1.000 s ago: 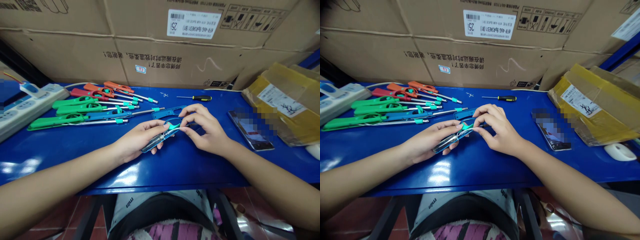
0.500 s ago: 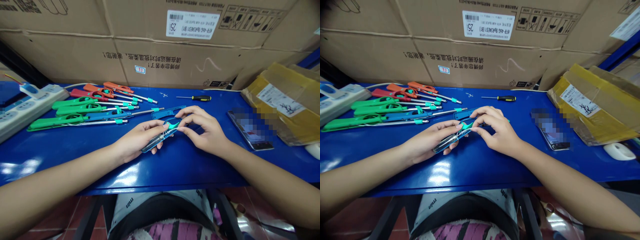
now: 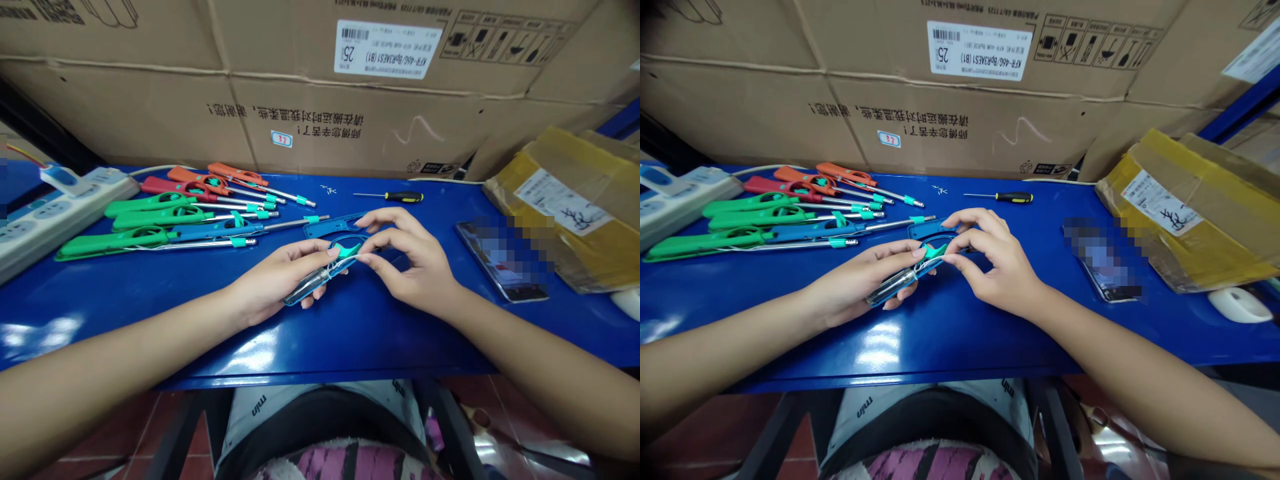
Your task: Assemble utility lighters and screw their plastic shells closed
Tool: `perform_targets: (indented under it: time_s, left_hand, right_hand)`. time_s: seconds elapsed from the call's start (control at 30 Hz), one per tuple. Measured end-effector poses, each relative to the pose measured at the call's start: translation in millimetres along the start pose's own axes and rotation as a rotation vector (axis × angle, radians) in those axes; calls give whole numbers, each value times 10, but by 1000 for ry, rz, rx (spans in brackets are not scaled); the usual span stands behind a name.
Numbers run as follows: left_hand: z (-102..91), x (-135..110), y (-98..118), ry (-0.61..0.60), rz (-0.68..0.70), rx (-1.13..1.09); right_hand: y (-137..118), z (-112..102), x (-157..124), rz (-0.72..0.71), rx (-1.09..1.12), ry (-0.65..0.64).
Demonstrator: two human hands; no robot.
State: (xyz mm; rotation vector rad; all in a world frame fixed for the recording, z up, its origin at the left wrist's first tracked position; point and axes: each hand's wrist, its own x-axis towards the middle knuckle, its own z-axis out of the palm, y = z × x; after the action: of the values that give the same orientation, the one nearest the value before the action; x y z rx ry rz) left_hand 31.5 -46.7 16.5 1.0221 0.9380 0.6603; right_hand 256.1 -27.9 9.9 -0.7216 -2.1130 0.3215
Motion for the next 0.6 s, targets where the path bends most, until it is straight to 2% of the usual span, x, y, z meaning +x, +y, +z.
perform_targets:
  time_s: [0.2,0.6]
  left_hand:
    - [9,3,-3,-10,-5,-7]
    - [-8,2,-9,-25,-4,-24]
  right_hand:
    - [-14,0,5,104,137,-32]
    - [-10,-45,23,160,277,-98]
